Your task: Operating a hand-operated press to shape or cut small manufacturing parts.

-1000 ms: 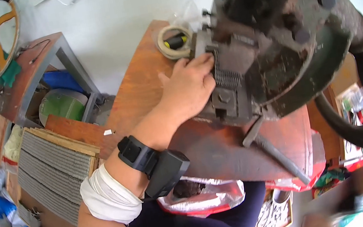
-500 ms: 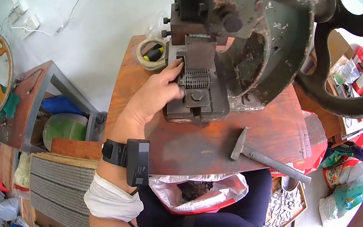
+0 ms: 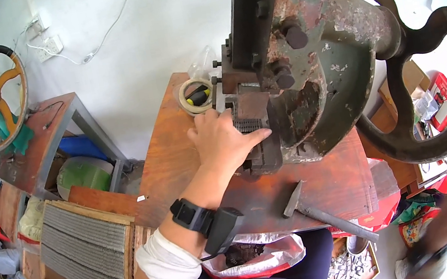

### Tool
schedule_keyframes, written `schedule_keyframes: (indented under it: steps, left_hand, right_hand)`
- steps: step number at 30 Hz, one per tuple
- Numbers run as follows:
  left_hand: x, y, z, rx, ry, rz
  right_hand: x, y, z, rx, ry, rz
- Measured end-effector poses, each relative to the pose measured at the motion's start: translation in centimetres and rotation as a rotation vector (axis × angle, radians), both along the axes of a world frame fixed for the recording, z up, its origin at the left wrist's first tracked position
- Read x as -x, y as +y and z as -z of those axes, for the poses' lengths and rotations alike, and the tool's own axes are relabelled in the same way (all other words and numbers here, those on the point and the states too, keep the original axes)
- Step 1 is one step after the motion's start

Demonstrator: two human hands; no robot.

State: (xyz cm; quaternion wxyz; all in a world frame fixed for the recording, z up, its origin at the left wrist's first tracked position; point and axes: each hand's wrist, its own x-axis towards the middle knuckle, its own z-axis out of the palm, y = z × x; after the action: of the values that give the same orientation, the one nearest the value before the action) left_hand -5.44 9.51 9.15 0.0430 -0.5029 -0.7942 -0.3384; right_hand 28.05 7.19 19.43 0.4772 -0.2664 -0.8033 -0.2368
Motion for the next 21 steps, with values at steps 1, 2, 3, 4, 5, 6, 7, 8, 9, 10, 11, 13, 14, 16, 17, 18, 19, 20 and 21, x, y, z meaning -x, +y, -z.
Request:
schedule_keyframes:
  steps: [1, 2, 3, 4, 5, 6, 7, 8, 9, 10, 11, 13, 14, 16, 17, 18, 19, 20, 21]
  left_hand:
    - [-1.1, 0.8, -0.7, -0.022, -0.071, 0.082]
    - [-1.1, 0.8, -0.1, -0.058, 0.042, 0.030]
    - [-0.9, 0.9, -0.1, -0.063, 0.031, 0.051]
    - [-0.8, 1.1, -0.2, -0.084, -0.081, 0.137]
    - [-0.7, 1.5, -0.3, -0.106, -0.189, 0.225]
    - [-0.3, 1.9, 0.3, -0.184, -0.162, 0.260]
    - [-0.1, 1.9, 0.3, -0.205, -0.264, 0.309]
    - [0.3, 1.8, 0.4, -0.213, -0.338, 0.331]
    - [0.4, 1.8, 0.5, -0.219, -0.412, 0.351]
    - [0.4, 1.5, 0.3, -0.220, -0.408, 0.352]
    - [0.2, 1.2, -0.3, -0.219, -0.450, 0.351]
    - [-0.1, 1.3, -0.7, -0.226, -0.494, 0.358]
    - [-0.2, 1.4, -0.4, -0.224, -0.302, 0.291]
    - [-1.1, 1.2, -0.8, -0.181, -0.067, 0.163]
    - [-1.5, 1.3, -0.7, -0.184, -0.058, 0.146]
    - [-1.4, 1.4, -0.5, -0.191, -0.010, 0.124]
    - [-1.3, 1.6, -0.1, -0.197, 0.039, 0.102]
    - [-1.4, 1.9, 0.1, -0.234, 0.000, 0.140]
    - [-1.2, 2.0, 0.1, -0.247, 0.005, 0.133]
  right_hand:
    - [-2.8, -2.1, 2.5, 0.301, -0.420, -0.022]
    - [0.3, -1.0, 8.1, 0.584, -0.368, -0.156]
    - [1.3, -1.6, 11.5, 0.766, -0.392, -0.047]
    - [1.2, -0.9, 14.2, 0.761, -0.378, 0.002]
    - [0.8, -0.4, 15.9, 0.752, -0.358, 0.051]
    - [0.5, 0.0, 16.7, 0.755, -0.357, 0.071]
    - [0.2, 0.1, 17.2, 0.724, -0.422, 0.082]
    - [-0.2, 0.0, 17.5, 0.693, -0.488, 0.092]
    - [-1.0, -0.3, 17.4, 0.694, -0.481, 0.099]
    - [-2.3, -0.4, 17.1, 0.696, -0.500, 0.132]
    - [-3.9, -0.2, 17.0, 0.694, -0.518, 0.165]
    - [-9.7, 1.8, 19.1, 0.642, -0.334, 0.292]
    - [-9.6, 2.8, 17.6, 0.660, -0.221, 0.379]
    - [-8.9, 6.9, 15.2, 0.723, -0.101, 0.497]
    - [-8.5, 9.3, 15.4, 0.773, -0.095, 0.524]
    - [-7.7, 11.8, 15.9, 0.805, -0.097, 0.467]
    - [-6.8, 14.1, 17.2, 0.838, -0.098, 0.411]
    - [-6.1, 16.0, 19.7, 0.673, -0.133, 0.440]
    - [-5.3, 17.4, 21.1, 0.506, -0.166, 0.460]
